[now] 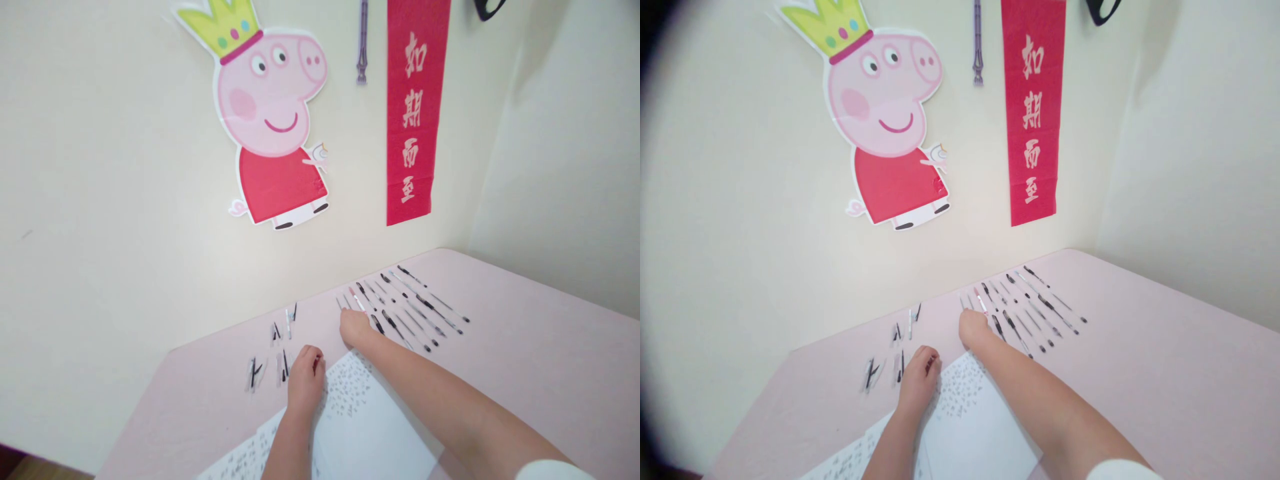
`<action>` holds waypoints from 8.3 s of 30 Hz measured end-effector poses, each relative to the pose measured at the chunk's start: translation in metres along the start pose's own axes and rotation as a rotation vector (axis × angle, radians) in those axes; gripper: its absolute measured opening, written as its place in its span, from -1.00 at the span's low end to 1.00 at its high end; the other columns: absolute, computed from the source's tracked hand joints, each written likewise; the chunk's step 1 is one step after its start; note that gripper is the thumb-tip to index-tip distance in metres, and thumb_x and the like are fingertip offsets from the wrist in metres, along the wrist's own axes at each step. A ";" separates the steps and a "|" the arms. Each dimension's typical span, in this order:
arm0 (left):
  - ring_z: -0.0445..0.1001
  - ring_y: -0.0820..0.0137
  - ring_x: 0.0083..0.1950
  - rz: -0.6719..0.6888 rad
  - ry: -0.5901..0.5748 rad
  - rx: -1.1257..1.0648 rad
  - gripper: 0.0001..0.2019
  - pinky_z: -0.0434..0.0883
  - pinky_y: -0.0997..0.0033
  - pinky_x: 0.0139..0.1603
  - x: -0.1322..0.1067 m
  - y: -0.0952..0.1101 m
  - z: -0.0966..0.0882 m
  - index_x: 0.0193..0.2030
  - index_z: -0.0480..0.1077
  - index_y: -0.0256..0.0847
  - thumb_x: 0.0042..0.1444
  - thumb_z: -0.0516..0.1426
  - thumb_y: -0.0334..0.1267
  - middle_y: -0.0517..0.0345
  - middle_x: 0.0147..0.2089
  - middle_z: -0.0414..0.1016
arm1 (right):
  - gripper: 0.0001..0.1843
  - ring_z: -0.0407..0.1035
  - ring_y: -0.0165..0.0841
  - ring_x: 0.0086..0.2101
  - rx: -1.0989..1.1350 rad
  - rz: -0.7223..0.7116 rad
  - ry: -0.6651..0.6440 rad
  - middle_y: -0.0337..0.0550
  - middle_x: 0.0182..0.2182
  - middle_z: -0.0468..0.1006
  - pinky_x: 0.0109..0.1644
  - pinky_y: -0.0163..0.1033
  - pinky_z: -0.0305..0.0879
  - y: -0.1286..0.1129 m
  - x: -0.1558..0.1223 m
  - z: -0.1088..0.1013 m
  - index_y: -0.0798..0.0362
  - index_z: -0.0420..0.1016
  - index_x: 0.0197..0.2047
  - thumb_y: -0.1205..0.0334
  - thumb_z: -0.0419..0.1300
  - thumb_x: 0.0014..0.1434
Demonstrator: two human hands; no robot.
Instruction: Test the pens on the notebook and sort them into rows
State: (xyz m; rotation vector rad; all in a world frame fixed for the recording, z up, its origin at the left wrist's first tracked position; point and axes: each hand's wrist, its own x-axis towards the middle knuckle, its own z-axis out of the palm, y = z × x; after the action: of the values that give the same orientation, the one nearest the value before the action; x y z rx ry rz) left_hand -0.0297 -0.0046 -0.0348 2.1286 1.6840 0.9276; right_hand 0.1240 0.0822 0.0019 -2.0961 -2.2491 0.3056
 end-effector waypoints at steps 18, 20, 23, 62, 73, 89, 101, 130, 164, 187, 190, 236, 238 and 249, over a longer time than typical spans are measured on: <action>0.36 0.37 -0.24 -0.008 -0.057 0.056 -0.87 0.25 0.40 -0.22 0.000 0.002 0.000 -0.37 0.32 -0.20 0.08 -0.03 -0.40 0.13 -0.32 0.38 | -0.72 0.46 -0.16 -0.21 -0.015 -0.298 0.045 0.11 -0.21 0.49 -0.21 -0.19 0.32 -0.014 -0.058 0.010 0.17 0.49 -0.17 0.28 0.07 0.08; 0.36 0.37 -0.24 -0.006 -0.077 0.088 -0.87 0.23 0.40 -0.22 0.000 0.003 0.000 -0.37 0.33 -0.20 0.07 -0.02 -0.41 0.13 -0.32 0.38 | -0.72 0.45 -0.15 -0.21 -0.018 -0.302 0.040 0.11 -0.20 0.48 -0.21 -0.18 0.32 -0.012 -0.059 0.011 0.16 0.48 -0.15 0.28 0.08 0.08; 0.35 0.38 -0.25 0.014 -0.102 0.130 -0.86 0.22 0.41 -0.21 0.001 0.006 -0.001 -0.38 0.35 -0.21 0.06 -0.01 -0.43 0.12 -0.33 0.38 | -0.73 0.45 -0.17 -0.21 -0.023 -0.307 0.035 0.10 -0.20 0.48 -0.21 -0.19 0.33 -0.011 -0.062 0.014 0.15 0.48 -0.15 0.29 0.09 0.08; 0.41 0.35 -0.08 -0.134 -0.235 0.371 -0.75 0.25 0.43 -0.04 0.008 0.012 -0.049 -0.18 0.43 -0.26 0.10 -0.04 -0.44 0.01 -0.15 0.46 | -0.84 0.36 -0.37 -0.35 0.391 -0.327 0.121 -0.15 -0.34 0.51 -0.32 -0.30 0.03 -0.013 -0.107 0.046 0.05 0.39 -0.24 0.36 0.00 0.16; 0.44 0.32 -0.12 -0.362 -0.163 0.475 -0.73 0.27 0.41 -0.08 0.007 -0.023 -0.069 -0.15 0.41 -0.28 0.12 -0.06 -0.37 -0.07 -0.09 0.43 | -0.85 0.24 -0.42 -0.45 0.496 -0.307 0.076 -0.23 -0.45 0.46 -0.39 -0.33 -0.07 -0.007 -0.100 0.048 0.05 0.40 -0.37 0.43 0.06 0.01; 0.46 0.24 -0.09 -0.507 -0.190 0.504 -0.73 0.29 0.38 -0.14 0.002 -0.040 -0.066 -0.09 0.36 -0.28 0.09 -0.05 -0.39 -0.15 -0.10 0.49 | -0.87 0.28 -0.42 -0.44 0.509 -0.329 0.104 -0.23 -0.46 0.50 -0.38 -0.34 -0.03 -0.007 -0.102 0.048 0.03 0.43 -0.37 0.29 0.06 0.13; 0.45 0.27 -0.08 -0.496 -0.214 0.464 -0.71 0.26 0.41 -0.17 0.003 -0.038 -0.062 -0.03 0.30 -0.29 0.08 -0.01 -0.39 -0.12 -0.09 0.50 | -0.84 0.31 -0.41 -0.42 0.486 -0.332 0.095 -0.23 -0.44 0.51 -0.37 -0.34 -0.01 -0.008 -0.102 0.048 0.02 0.44 -0.36 0.33 0.03 0.12; 0.41 0.39 -0.16 -0.307 -0.244 0.315 -0.73 0.24 0.49 -0.14 0.006 -0.010 -0.041 -0.16 0.41 -0.28 0.04 -0.01 -0.49 0.04 -0.23 0.47 | -0.77 0.36 -0.38 -0.28 0.559 -0.411 0.179 -0.16 -0.28 0.49 -0.19 -0.34 0.17 -0.008 -0.102 0.045 0.04 0.48 -0.20 0.36 0.03 0.15; 0.39 0.39 -0.25 -0.146 -0.273 0.448 -0.89 0.20 0.45 -0.27 0.002 0.000 -0.041 -0.39 0.36 -0.19 0.03 0.03 -0.39 0.11 -0.26 0.42 | -0.78 0.35 -0.41 -0.34 0.648 -0.384 0.197 -0.17 -0.30 0.49 -0.23 -0.35 0.18 -0.007 -0.097 0.054 0.04 0.47 -0.23 0.38 0.04 0.11; 0.33 0.47 -0.38 -0.247 -0.151 -0.739 -0.68 0.27 0.48 -0.31 0.005 0.018 -0.016 -0.42 0.36 -0.27 -0.11 0.22 -0.02 0.21 -0.44 0.38 | -0.77 0.29 -0.43 -0.47 1.010 -0.414 0.411 -0.22 -0.37 0.46 -0.33 -0.32 0.24 -0.007 -0.089 0.059 0.02 0.41 -0.18 0.39 0.08 0.06; 0.33 0.47 -0.39 -0.269 -0.164 -0.750 -0.67 0.27 0.48 -0.31 0.005 0.017 -0.017 -0.42 0.36 -0.27 -0.12 0.23 0.00 0.21 -0.45 0.39 | -0.78 0.28 -0.43 -0.47 0.999 -0.444 0.436 -0.21 -0.37 0.46 -0.33 -0.31 0.25 -0.006 -0.090 0.056 0.02 0.44 -0.18 0.38 0.09 0.08; 0.44 0.38 -0.14 0.168 0.026 -0.001 -0.76 0.37 0.39 -0.11 -0.004 0.013 -0.014 -0.16 0.44 -0.14 0.17 -0.04 -0.33 0.06 -0.15 0.46 | -0.77 0.28 -0.39 -0.45 0.987 -0.429 0.390 -0.22 -0.50 0.40 -0.36 -0.30 0.16 -0.006 -0.082 0.062 0.06 0.40 -0.43 0.22 0.02 0.21; 0.45 0.38 -0.16 0.163 0.036 0.003 -0.76 0.37 0.41 -0.12 -0.004 0.014 -0.016 -0.17 0.45 -0.14 0.17 -0.03 -0.33 0.06 -0.16 0.47 | -0.74 0.28 -0.38 -0.44 0.987 -0.427 0.381 -0.22 -0.51 0.40 -0.36 -0.30 0.16 -0.006 -0.082 0.061 0.07 0.39 -0.44 0.20 0.00 0.22; 0.42 0.30 -0.13 0.138 0.180 0.096 -0.82 0.34 0.25 -0.05 0.000 -0.008 -0.027 -0.21 0.46 -0.17 0.14 0.04 -0.26 0.06 -0.21 0.51 | -0.71 0.26 -0.39 -0.45 1.037 -0.426 0.376 -0.22 -0.53 0.37 -0.38 -0.32 0.20 -0.004 -0.083 0.061 0.07 0.38 -0.44 0.21 -0.05 0.24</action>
State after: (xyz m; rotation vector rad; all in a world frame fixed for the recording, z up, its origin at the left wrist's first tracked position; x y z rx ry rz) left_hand -0.0530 -0.0070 -0.0192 2.3108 1.7123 1.1296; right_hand 0.1157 -0.0073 -0.0489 -1.0190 -1.6614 0.7547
